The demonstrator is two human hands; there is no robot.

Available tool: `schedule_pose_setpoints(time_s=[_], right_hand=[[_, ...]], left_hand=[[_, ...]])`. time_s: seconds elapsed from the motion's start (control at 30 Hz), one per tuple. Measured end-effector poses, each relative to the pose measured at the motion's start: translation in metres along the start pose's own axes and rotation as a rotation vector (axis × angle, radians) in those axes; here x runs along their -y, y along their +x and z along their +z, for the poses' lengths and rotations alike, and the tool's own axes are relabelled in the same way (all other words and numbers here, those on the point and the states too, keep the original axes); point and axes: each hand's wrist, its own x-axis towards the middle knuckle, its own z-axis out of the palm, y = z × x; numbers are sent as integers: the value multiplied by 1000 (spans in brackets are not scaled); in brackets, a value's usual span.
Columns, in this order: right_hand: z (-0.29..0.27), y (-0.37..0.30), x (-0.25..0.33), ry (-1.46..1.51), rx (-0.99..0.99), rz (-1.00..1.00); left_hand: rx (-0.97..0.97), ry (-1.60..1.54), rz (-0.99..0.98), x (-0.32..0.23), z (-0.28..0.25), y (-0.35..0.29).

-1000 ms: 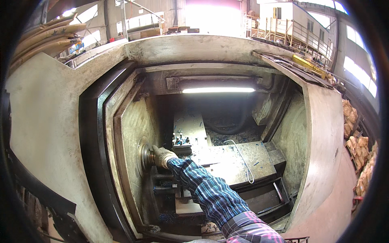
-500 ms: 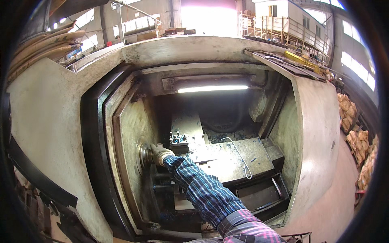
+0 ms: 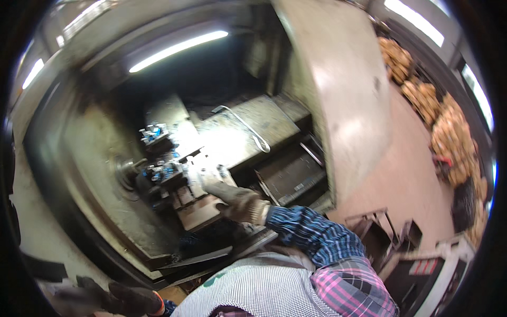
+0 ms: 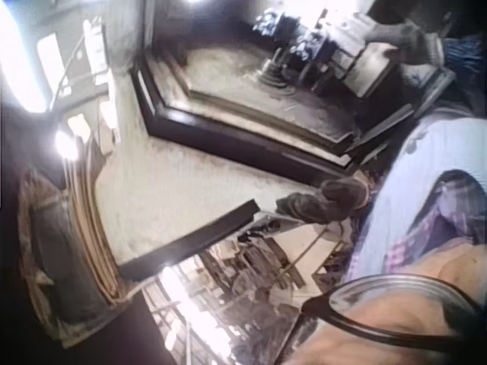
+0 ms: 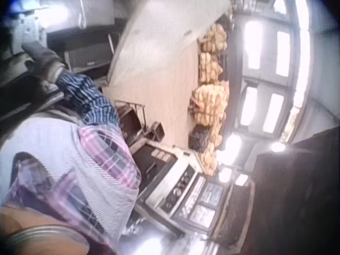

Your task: The person repeatedly picks up metal rods from a bin, inserts them into a lathe chuck, operates the machine controls, and removes the processed rods. The person then places the finished rods into a separate bin. This cycle is repeated multiple times throughout the clip.

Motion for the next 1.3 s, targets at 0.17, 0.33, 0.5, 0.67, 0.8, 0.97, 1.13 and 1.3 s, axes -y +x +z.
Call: schedule_pose_setpoints(time_s=[0.17, 0.33, 0.5, 0.67, 0.8, 0.97, 1.13, 1.3], right_hand=[[-53, -215, 5, -88, -137, 778], [-51, -388, 58, -226, -635, 1416], [-33, -441, 130, 3, -735, 1914], [-4, -499, 126, 54, -888, 1931], [-7, -542, 117, 98, -934, 1944], [-46, -556, 125, 145, -920, 1970], [-28, -602, 122, 263, -987, 1956], [-33, -593, 129, 282, -1039, 2004]], left_hand=[[358, -393, 108, -75, 62, 3], [661, -984, 285, -210, 115, -21], [678, -1377, 583, -339, 110, -54], [915, -1330, 555, -413, 102, -80], [696, -1188, 722, -436, 115, -98], [429, -957, 700, -447, 123, -112], [323, -843, 701, -453, 125, -122], [315, -841, 681, -453, 123, -125]])
